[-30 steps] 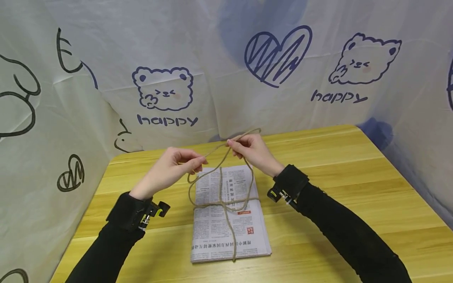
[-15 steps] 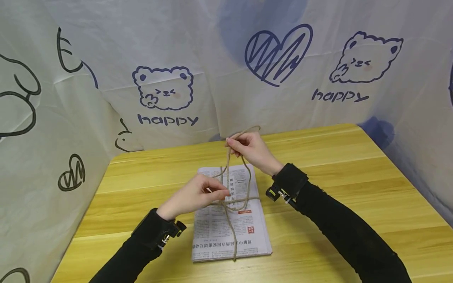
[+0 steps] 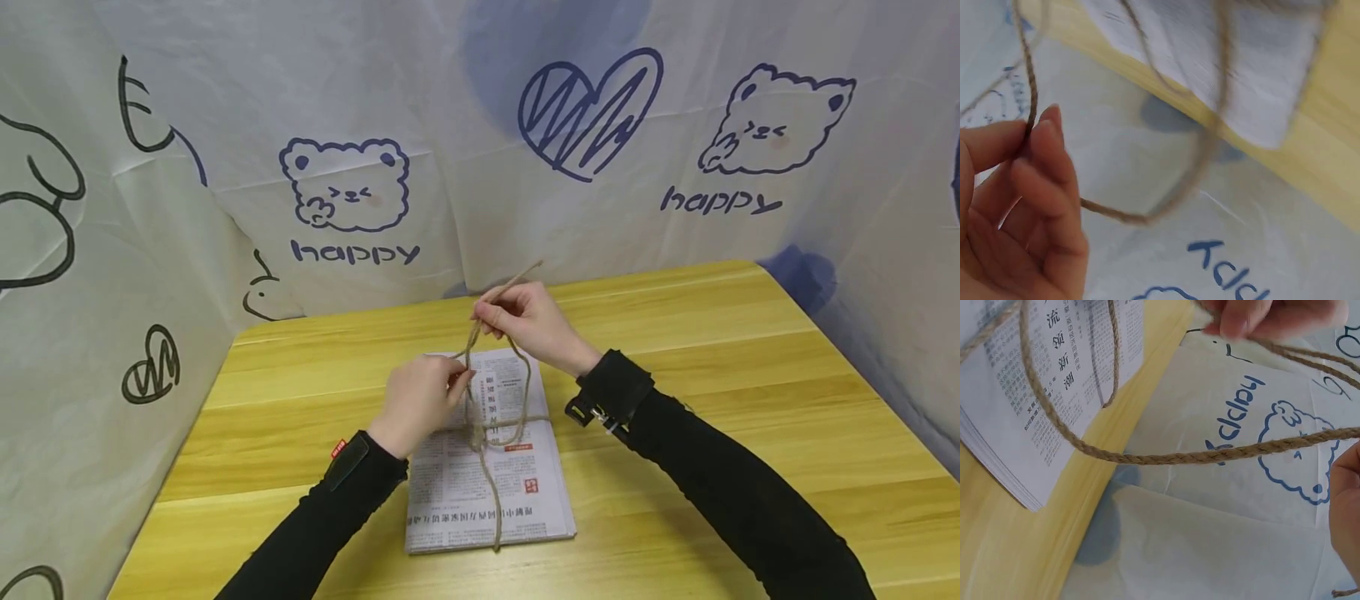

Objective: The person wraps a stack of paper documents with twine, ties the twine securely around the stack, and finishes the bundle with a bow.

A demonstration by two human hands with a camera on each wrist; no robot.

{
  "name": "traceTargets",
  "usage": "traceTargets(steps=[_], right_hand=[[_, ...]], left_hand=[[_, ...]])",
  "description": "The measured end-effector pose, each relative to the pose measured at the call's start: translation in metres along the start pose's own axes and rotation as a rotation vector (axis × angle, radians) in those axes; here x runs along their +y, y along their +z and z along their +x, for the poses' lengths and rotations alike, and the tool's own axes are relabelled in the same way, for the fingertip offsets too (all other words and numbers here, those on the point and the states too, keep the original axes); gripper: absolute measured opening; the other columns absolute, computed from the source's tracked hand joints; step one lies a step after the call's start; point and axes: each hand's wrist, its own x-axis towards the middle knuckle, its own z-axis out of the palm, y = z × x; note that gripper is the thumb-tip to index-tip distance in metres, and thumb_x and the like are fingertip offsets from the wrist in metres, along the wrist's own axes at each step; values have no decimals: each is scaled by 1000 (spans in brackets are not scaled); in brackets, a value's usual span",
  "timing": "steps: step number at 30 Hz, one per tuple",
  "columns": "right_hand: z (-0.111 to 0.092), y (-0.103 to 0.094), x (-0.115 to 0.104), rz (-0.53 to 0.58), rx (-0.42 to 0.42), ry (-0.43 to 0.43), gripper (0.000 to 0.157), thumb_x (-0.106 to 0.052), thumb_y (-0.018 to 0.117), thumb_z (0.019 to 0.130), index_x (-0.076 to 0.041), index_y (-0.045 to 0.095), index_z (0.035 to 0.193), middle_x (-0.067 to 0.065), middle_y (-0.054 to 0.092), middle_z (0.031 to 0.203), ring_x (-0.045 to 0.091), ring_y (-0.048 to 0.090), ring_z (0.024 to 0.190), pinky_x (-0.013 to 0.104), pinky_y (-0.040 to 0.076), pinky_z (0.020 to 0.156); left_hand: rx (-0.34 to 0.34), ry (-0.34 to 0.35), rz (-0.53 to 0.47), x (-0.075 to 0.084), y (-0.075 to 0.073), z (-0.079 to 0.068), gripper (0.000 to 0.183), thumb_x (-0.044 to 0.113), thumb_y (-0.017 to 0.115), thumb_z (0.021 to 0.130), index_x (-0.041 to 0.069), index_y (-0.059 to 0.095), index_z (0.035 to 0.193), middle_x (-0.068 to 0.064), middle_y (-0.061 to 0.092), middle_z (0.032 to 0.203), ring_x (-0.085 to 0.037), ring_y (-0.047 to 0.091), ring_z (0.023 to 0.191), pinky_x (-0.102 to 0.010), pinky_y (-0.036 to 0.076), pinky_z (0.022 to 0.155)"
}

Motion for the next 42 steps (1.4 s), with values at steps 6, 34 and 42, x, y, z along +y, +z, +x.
traceTargets(steps=[6,34,42], right_hand=[[-2,4,-6,10,-61,-68,16,-1,53,95,7,67,94,19,62,76,19,54,62,28,47,57],[-17,-4,11,-116,-92,8,17,-5,53,96,4,68,94,13,63,76,25,52,63,27,44,56],[-27,-7,13,-137,-97,10,16,-3,53,96,2,69,95,14,63,76,21,52,62,30,42,55]], left_hand=[[76,-71,68,-17,-4,12,34,30,63,90,17,59,59,3,51,52,-13,44,43,-28,29,37],[-149,-119,-370,-75,-37,-5,20,38,55,95,18,58,95,2,55,75,-15,48,61,-31,40,56],[-162,-11,-241,-88,-41,18,25,18,56,97,12,59,121,-4,58,112,-21,55,98,-34,46,84]])
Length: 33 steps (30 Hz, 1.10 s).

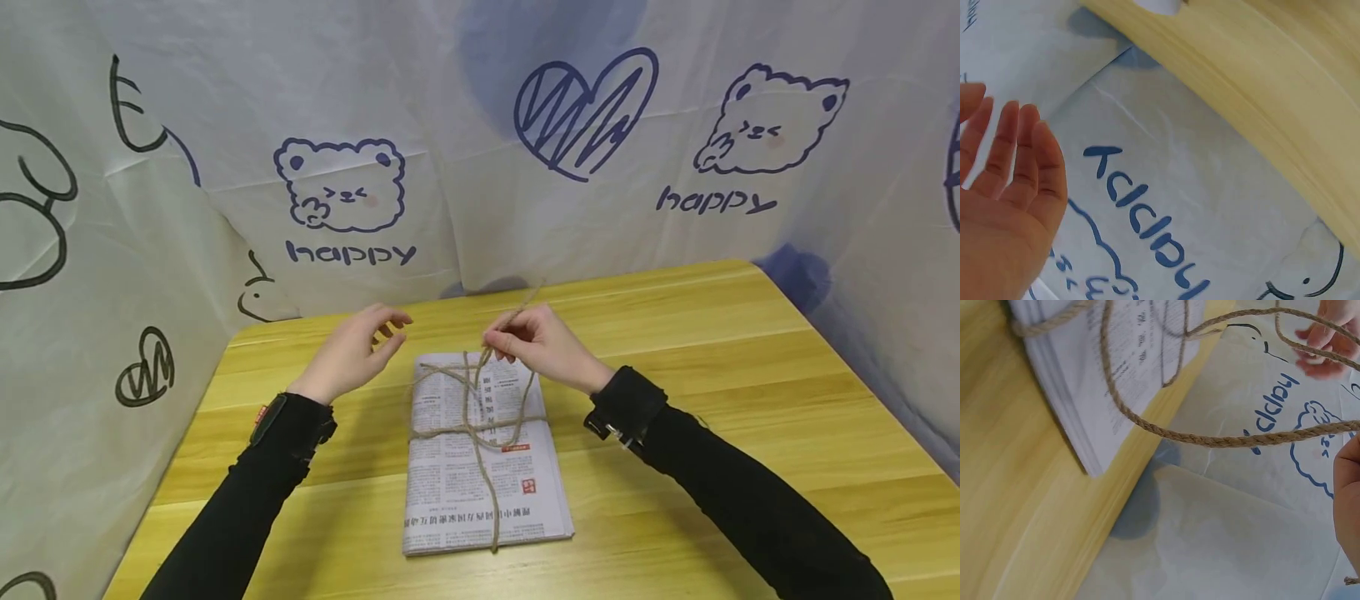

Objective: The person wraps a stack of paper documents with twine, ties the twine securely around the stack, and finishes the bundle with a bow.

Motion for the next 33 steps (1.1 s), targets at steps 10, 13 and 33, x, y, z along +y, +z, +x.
traceTargets(steps=[10,13,33], right_hand=[[-17,7,10,-250,-52,-298,18,4,63,86,-9,72,96,3,69,85,6,58,67,23,45,57],[-22,8,12,-328,-98,-407,19,2,66,85,-12,71,97,-3,66,84,1,54,68,19,43,57],[-36,10,25,-757,-199,-988,21,-7,44,100,-7,63,92,-3,53,78,10,45,65,20,42,55]], left_hand=[[-221,184,239,6,36,15,34,18,63,91,18,60,124,-2,56,125,-21,52,115,-37,42,99],[-271,210,243,7,44,14,35,21,66,89,16,61,124,-2,57,122,-20,53,113,-37,42,98],[-359,65,241,6,57,7,51,45,68,85,8,63,120,-5,63,105,-16,57,89,-34,48,84]])
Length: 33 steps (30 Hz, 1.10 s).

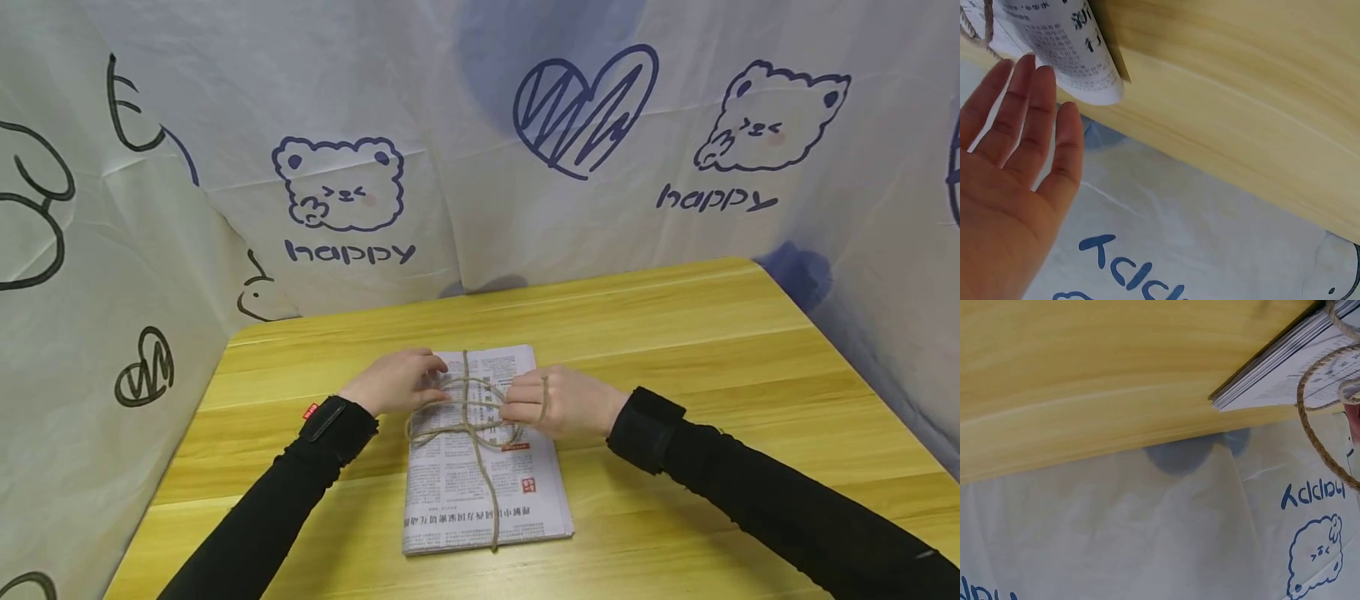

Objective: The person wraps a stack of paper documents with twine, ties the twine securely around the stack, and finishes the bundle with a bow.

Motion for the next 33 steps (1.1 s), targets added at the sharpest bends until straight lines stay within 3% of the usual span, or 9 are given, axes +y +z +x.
traceTargets(steps=[4,11,16,21,25,28,33], right_hand=[[2,0,-1,-13,-7,-3,20,-9,46,100,-9,64,91,-3,54,78,10,47,65,20,44,56],[1,2,-2,-6,-24,7,19,-9,47,100,-8,65,93,-3,57,80,10,50,67,20,47,59],[-1,1,-2,26,-10,59,26,-6,41,99,-7,66,92,-3,59,82,10,53,70,22,49,60],[1,-4,3,63,148,163,22,-11,49,98,-5,69,91,2,63,84,11,58,71,23,52,63],[4,-10,8,175,295,302,14,-12,59,94,-3,70,94,6,62,89,11,56,74,20,46,63],[5,-15,11,302,397,419,9,0,64,88,0,70,94,12,60,91,14,54,80,22,43,67],[8,-23,11,442,572,620,15,18,63,79,7,68,88,18,59,90,17,55,86,22,44,73]], left_hand=[[-4,-52,6,2,5,5,46,41,70,84,8,64,116,-3,63,99,-16,56,84,-34,49,81],[58,-65,22,5,13,8,10,21,67,89,12,70,92,0,66,84,-14,58,74,-31,50,70],[94,-52,-13,3,6,5,13,22,64,91,14,74,91,1,68,84,-13,60,74,-30,50,68],[156,-51,-70,-5,-16,-2,16,21,62,93,12,74,98,-2,69,89,-16,63,78,-32,51,73],[246,-20,-100,-15,-37,-12,16,19,62,93,9,74,96,-4,69,87,-16,62,76,-33,51,72],[319,-9,-121,-22,-54,-25,15,18,61,93,9,74,95,-3,69,85,-15,60,72,-33,49,68],[425,-16,-119,-32,-77,-53,16,19,60,94,9,73,95,-3,66,82,-15,56,67,-32,45,61]])
